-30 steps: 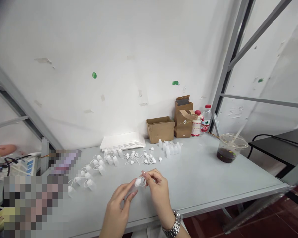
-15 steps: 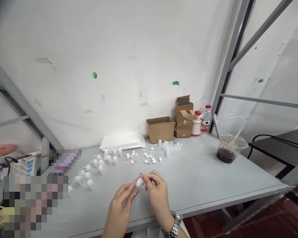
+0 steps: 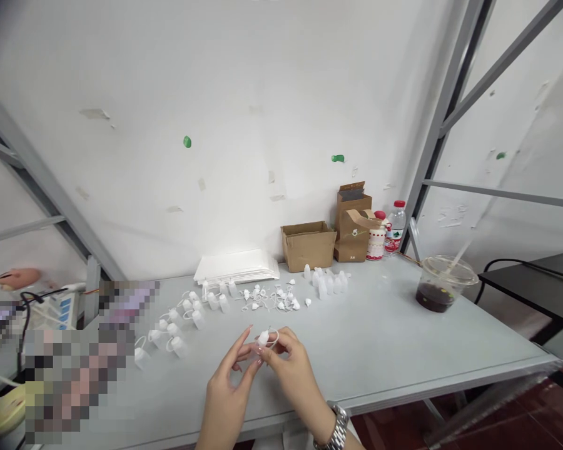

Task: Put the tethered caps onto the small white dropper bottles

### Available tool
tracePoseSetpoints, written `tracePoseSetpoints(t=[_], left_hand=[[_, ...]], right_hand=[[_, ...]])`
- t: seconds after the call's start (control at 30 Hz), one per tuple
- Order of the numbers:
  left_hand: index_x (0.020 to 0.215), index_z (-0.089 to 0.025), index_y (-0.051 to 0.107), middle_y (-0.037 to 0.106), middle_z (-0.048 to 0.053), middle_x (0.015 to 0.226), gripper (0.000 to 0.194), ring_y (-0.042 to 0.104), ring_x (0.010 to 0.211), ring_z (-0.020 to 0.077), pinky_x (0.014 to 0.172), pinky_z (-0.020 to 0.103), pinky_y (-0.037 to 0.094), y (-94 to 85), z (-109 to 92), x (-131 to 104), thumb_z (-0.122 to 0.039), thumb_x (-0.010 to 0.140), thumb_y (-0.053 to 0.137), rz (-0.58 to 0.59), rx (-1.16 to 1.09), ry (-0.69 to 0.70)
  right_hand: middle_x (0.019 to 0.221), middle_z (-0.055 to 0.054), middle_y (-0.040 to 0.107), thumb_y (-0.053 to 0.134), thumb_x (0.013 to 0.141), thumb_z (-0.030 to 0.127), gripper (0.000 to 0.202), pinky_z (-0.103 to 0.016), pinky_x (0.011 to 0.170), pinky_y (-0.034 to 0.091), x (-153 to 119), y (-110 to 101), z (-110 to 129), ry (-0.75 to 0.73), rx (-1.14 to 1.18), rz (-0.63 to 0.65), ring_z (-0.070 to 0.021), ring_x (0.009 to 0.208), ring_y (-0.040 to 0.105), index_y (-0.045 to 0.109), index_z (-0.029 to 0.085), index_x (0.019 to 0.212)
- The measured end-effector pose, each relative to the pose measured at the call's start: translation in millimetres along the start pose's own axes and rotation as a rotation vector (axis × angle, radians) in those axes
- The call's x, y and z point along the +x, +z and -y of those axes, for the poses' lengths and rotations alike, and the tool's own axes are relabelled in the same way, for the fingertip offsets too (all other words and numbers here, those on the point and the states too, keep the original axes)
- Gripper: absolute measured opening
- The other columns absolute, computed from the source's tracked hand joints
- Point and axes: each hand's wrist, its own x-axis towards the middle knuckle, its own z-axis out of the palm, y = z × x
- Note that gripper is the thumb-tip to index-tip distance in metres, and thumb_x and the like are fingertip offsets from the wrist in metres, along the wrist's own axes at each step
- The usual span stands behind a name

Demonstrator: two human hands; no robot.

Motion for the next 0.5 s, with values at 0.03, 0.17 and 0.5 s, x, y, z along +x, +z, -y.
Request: tracePoseSetpoints(t=[0.03,0.17,0.5], left_hand=[[0.123,-0.023,0.046,0.065,0.006,0.1,0.048,0.058,0.093,0.0195,0.083,0.035,0.044,-2.4,3,0,-0.034,0.077,0.052,-0.019,0.015,0.014],[0.117,-0.021,0.049,0.057,0.009,0.111,0.043,0.057,0.095,0.0216,0.079,0.037,0.046,-18.2,17,4,-0.037,0.076,0.051,-0.113,0.116,0.056],[0.101,-0.018,0.06,0.06,0.006,0.086,0.034,0.058,0.064,0.0169,0.071,0.034,0.047,-47.1,20,-5,-0.036,0.081,0.04,0.048,0.359,-0.016]], right_hand=[[0.071,-0.001,0.053,0.063,0.071,0.036,0.016,-0.027,0.066,0.043,3,4,4,-0.018,-0.048,0.026,-0.0162,0.068,0.051,0.066,0.02,0.07],[0.072,0.0,0.052,0.064,0.072,0.032,0.014,-0.027,0.066,0.044,30,23,23,-0.121,-0.202,0.053,-0.0162,0.069,0.052,0.062,0.019,0.067],[0.077,-0.002,0.056,0.061,0.076,0.017,0.004,-0.026,0.066,0.043,94,108,-15,-0.304,-0.494,0.198,-0.0152,0.066,0.054,0.06,0.018,0.072]])
